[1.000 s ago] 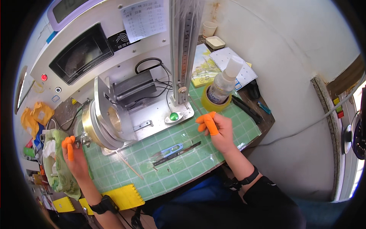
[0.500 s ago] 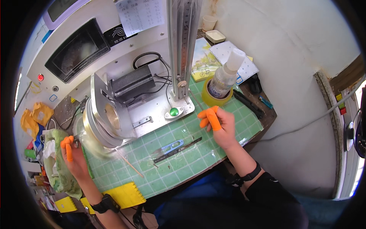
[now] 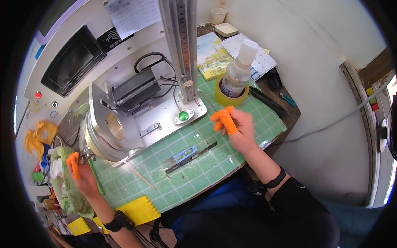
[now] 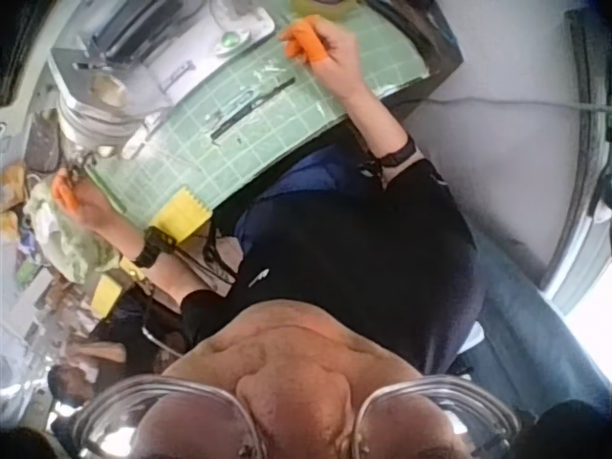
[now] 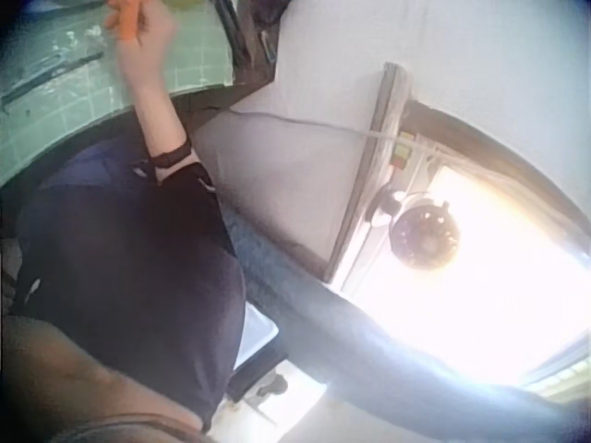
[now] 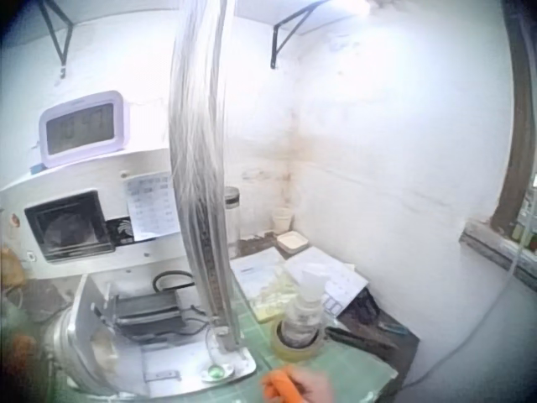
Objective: Assembling tiny metal rings onto a mandril and securing them with adhesive using specialized fixtures and tweezers.
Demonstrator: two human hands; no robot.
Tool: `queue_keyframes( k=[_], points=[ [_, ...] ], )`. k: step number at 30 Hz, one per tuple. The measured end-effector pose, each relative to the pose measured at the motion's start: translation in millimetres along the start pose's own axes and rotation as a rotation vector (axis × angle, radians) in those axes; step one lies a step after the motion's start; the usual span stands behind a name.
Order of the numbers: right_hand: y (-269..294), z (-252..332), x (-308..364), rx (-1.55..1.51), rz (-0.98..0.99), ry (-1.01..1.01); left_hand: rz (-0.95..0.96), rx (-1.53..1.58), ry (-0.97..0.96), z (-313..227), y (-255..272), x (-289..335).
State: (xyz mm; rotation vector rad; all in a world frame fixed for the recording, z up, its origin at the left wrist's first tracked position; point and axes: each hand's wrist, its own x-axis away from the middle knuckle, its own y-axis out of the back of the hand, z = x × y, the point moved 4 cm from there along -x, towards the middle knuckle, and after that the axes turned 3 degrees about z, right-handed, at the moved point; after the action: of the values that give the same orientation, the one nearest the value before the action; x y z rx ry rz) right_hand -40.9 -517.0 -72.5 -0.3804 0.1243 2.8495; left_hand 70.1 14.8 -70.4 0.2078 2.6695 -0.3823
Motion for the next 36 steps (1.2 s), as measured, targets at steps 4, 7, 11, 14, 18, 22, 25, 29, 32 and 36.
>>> queue_keyframes(
  k=[4, 7, 11, 14, 18, 22, 25, 29, 32, 36],
  points=[
    [0.2, -3.0, 0.5, 0.016, -0.001, -0.009, 0.027, 0.038, -0.02, -0.3, -2.2, 0.2],
    [0.5, -2.2, 0.5, -0.003, 0.002, -0.017, 0.003, 0.037, -0.015, -1.5, -10.5, -0.9],
    [1.3, -1.8, 0.1, -0.014, 0.006, -0.027, 0.08, 0.103, 0.01, -3.5, -16.9, -2.7],
    [-1.0, -0.6, -0.2, -0.023, -0.006, 0.005, 0.063, 0.085, 0.02, -3.9, -13.7, -1.4],
    [0.5, -4.7, 0.8, -0.045, 0.012, -0.023, 0.003, 0.102, 0.013, 0.5, -8.9, 0.8],
    [1.8, -2.7, 0.0, -0.03, 0.018, 0.001, 0.028, 0.077, 0.001, -4.3, -19.1, -2.5],
    [1.5, -0.8, 1.9, -0.024, 0.015, -0.004, 0.026, 0.082, 0.013, -3.0, -14.4, -3.1],
    [1.2, -2.3, 3.8, -0.027, -0.013, 0.003, 0.04, 0.117, 0.023, 2.1, -11.5, -1.1],
    [-0.9, -4.7, 3.1, 0.002, 0.018, -0.002, 0.069, 0.13, -0.036, -2.2, -12.0, 5.4],
    [7.4, -10.1, 5.5, 0.052, -0.043, -0.014, 0.011, 0.147, 0.006, -3.9, -29.5, 2.8]
  ],
)
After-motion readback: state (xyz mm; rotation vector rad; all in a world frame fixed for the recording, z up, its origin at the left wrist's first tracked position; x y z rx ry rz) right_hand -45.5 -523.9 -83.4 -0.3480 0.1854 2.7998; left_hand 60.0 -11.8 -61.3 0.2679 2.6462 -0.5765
